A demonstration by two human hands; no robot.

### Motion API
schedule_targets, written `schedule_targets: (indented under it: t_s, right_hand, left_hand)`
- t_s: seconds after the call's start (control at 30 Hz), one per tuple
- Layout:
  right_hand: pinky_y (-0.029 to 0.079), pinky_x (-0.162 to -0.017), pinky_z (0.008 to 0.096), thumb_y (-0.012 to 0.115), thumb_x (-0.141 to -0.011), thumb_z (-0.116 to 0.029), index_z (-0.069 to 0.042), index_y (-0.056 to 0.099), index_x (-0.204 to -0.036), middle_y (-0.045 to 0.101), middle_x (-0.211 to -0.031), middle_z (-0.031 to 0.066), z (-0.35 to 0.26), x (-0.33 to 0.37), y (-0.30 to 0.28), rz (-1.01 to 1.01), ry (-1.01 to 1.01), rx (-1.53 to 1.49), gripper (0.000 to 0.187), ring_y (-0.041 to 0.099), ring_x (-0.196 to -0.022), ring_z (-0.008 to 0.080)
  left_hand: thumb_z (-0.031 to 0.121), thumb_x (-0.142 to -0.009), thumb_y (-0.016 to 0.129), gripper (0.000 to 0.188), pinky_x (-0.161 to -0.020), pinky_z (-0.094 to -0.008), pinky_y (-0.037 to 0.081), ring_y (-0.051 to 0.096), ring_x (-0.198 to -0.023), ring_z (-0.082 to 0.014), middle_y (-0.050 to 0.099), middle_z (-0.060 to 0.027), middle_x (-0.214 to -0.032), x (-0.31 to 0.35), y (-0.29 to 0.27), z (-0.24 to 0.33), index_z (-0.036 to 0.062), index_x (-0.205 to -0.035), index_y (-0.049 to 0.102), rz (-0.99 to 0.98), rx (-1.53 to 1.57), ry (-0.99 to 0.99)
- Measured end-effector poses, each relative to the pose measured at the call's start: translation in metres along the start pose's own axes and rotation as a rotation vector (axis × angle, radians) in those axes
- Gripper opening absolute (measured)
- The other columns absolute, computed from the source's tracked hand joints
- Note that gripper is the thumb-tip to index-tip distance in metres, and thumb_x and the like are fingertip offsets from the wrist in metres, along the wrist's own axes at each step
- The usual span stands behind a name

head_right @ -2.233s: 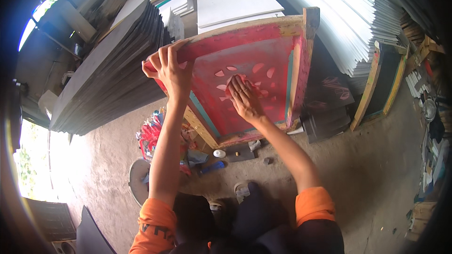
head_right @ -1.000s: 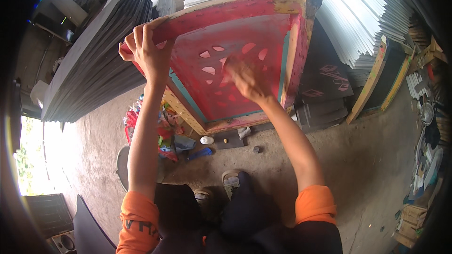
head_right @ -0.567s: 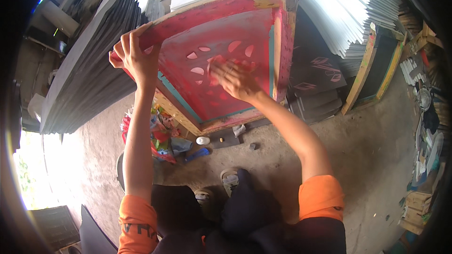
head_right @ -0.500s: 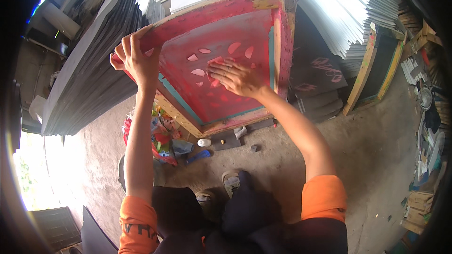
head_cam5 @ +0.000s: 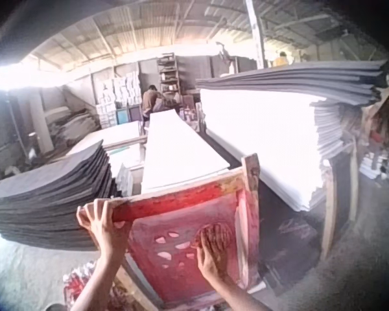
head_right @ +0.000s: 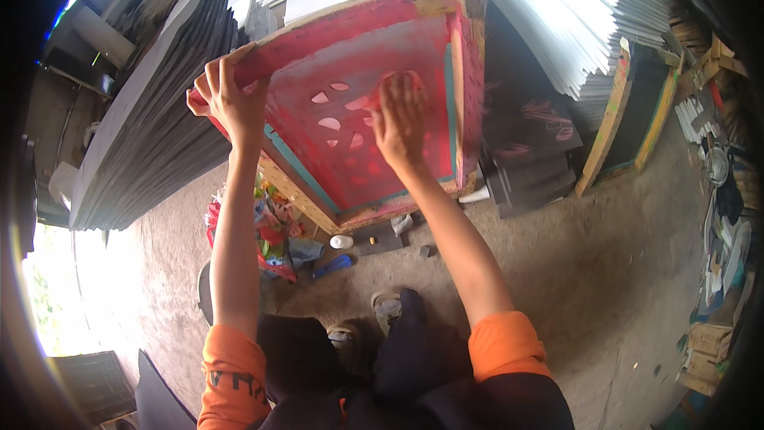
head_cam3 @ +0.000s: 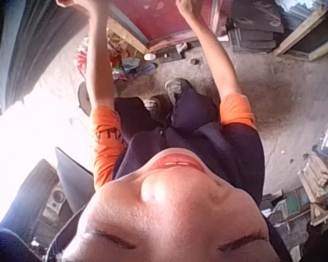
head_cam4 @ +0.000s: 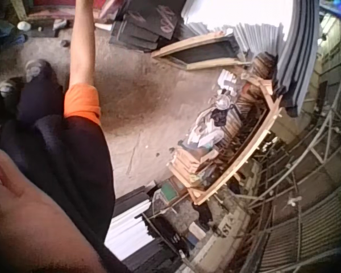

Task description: The person sits on the floor and applies strips of white tape to a red mesh screen frame. They tear pieces of tape and press them onto the mesh surface, smoothing them down with their fingers. The person occasionally switches to a blue cloth to wipe the screen surface.

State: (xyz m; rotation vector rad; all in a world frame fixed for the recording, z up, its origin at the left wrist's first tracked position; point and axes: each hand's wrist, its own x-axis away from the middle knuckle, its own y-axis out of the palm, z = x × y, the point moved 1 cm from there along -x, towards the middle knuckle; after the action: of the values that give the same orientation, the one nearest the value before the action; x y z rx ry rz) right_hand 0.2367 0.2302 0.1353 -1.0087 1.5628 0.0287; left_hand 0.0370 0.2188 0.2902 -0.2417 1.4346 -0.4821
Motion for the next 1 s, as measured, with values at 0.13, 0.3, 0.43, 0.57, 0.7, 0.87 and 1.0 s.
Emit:
schedule_targets:
  t_s: [0.13, 0.3, 0.43, 0.57, 0.7, 0.87, 1.0]
  right_hand:
    - [0.018, -0.110, 0.0480, 0.055, -0.086, -0.023, -0.003, 0.040, -0.133, 0.033, -0.141, 0.0187, -0.012, 0.076, 0.020, -0.348, -0.118, -0.110, 0.053, 0.026, -0.134, 0.0337]
    - [0.016, -0.111, 0.0472, 0.057, -0.086, -0.028, -0.004, 0.032, -0.138, 0.028, -0.145, 0.0161, 0.026, 0.086, 0.018, -0.317, -0.202, 0.037, 0.062, 0.023, -0.136, 0.0289]
    - [0.017, -0.110, 0.0513, 0.058, -0.085, -0.026, 0.000, 0.032, -0.136, 0.028, -0.144, 0.0185, -0.020, 0.037, 0.038, -0.085, 0.057, -0.058, 0.063, 0.023, -0.135, 0.0342]
    - [0.021, -0.109, 0.0477, 0.055, -0.087, -0.027, -0.004, 0.034, -0.136, 0.031, -0.143, 0.0140, -0.017, 0.071, 0.038, -0.369, -0.207, -0.082, 0.059, 0.027, -0.134, 0.0280]
    - [0.021, -0.110, 0.0482, 0.053, -0.088, -0.025, -0.002, 0.033, -0.136, 0.030, -0.143, 0.0152, 0.002, 0.064, 0.033, -0.221, -0.020, -0.014, 0.057, 0.026, -0.134, 0.0317]
    - [0.023, -0.110, 0.0468, 0.056, -0.083, -0.010, 0.002, 0.033, -0.134, 0.030, -0.143, 0.0169, -0.035, 0.037, 0.035, -0.185, -0.144, -0.094, 0.058, 0.025, -0.134, 0.0331]
    - [0.027, -0.110, 0.0425, 0.052, -0.082, -0.001, 0.001, 0.030, -0.136, 0.029, -0.143, 0.0159, -0.022, 0.035, 0.004, -0.259, -0.244, -0.074, 0.058, 0.029, -0.133, 0.0305]
  left_hand:
    - [0.018, -0.059, 0.078, 0.046, -0.095, -0.0477, 0.020, 0.045, -0.098, -0.0218, 0.053, 0.0013, -0.097, 0.000, 0.006, -0.005, 0.0241, -0.102, 0.063, -0.001, -0.020, 0.012]
    - [0.025, -0.059, 0.076, 0.040, -0.096, -0.0564, 0.015, 0.045, -0.099, -0.0214, 0.051, 0.0025, -0.095, -0.003, 0.016, -0.011, 0.0214, -0.095, 0.060, 0.026, 0.009, 0.035]
    - [0.025, -0.058, 0.078, 0.044, -0.096, -0.0567, 0.015, 0.045, -0.099, -0.0216, 0.051, 0.0026, -0.096, -0.003, 0.026, -0.018, 0.0232, -0.098, 0.060, -0.005, -0.016, 0.024]
    - [0.024, -0.057, 0.079, 0.047, -0.096, -0.0567, 0.015, 0.045, -0.099, -0.0206, 0.050, 0.0038, -0.096, -0.007, 0.031, -0.018, 0.0248, -0.099, 0.060, -0.004, -0.009, 0.024]
    - [0.027, -0.057, 0.079, 0.053, -0.096, -0.0619, 0.014, 0.043, -0.103, -0.0242, 0.049, 0.0005, -0.101, -0.003, 0.032, -0.018, 0.0237, -0.106, 0.058, -0.030, -0.016, 0.037]
    - [0.026, -0.060, 0.079, 0.064, -0.098, -0.0699, 0.005, 0.040, -0.113, -0.0251, 0.048, -0.0003, -0.111, 0.002, 0.017, -0.019, 0.0221, -0.118, 0.052, -0.094, 0.047, 0.085]
    - [0.022, -0.062, 0.079, 0.084, -0.099, -0.0715, 0.004, 0.028, -0.129, -0.0263, 0.039, -0.0017, -0.130, 0.004, 0.003, -0.017, 0.0211, -0.135, 0.036, -0.226, 0.106, 0.145]
